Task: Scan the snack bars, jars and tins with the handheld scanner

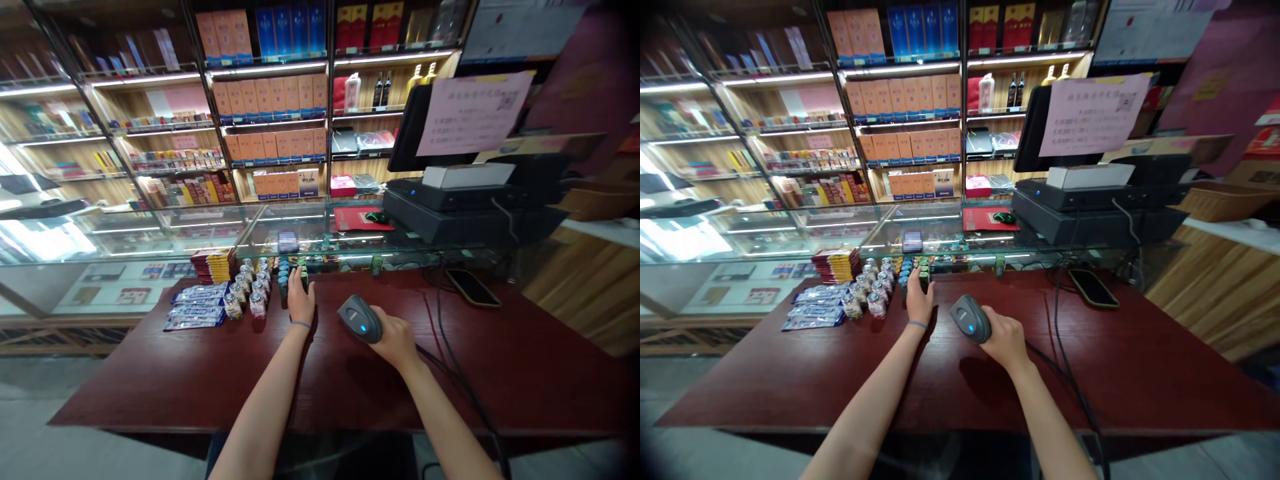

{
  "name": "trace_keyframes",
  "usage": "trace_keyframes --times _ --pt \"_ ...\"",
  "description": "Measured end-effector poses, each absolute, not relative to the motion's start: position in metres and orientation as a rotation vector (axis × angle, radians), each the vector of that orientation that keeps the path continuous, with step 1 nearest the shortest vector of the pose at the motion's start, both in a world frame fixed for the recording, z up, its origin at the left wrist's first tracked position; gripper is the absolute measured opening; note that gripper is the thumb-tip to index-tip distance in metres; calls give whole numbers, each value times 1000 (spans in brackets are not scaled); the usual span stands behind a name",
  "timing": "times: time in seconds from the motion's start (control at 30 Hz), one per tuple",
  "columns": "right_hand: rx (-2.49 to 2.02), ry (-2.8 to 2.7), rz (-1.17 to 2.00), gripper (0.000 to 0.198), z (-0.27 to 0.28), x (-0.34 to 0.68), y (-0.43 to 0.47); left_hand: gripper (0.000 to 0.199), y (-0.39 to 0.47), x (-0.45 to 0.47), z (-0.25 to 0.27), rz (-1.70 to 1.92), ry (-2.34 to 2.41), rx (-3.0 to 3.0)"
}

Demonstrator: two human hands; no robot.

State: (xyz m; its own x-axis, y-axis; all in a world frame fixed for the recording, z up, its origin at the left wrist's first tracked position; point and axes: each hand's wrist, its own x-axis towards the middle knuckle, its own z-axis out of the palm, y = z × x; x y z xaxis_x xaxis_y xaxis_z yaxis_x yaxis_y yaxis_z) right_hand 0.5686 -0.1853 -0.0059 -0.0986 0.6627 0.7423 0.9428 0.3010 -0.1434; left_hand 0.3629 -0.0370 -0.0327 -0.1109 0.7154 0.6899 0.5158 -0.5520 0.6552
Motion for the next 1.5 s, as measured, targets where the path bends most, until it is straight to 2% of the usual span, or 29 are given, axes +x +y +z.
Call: trace_keyframes --times 0.13,0.23,0.47,0.63,0.73,0.87,1.1,1.27,1.5 --pt "-1515 -1779 -516 30 -6 581 -184 41 -43 366 -25 1920 1312 1999" --pt "-1639 -1675 -560 28 -2 594 -186 38 -43 382 -20 1911 1195 2032" --pt "-1925 -1268 -672 27 9 620 -192 49 -25 476 -26 1526 917 2029" --pt "-2062 -1093 -670 33 5 634 -190 63 -4 537 -38 1380 878 2032" --pt "-2092 -1033 -686 37 3 640 -189 63 8 558 -45 1333 897 2006" --pt "-2116 -1042 -661 36 1 644 -189 57 17 575 -54 1321 926 2010" --pt "-2075 -1053 -684 37 1 644 -190 34 15 580 -52 1365 927 2080" --pt "-2039 -1081 -745 30 0 644 -189 22 10 576 -47 1341 921 2107" --pt "-1996 -1123 -761 28 3 635 -188 25 -8 541 -31 1399 786 1654"
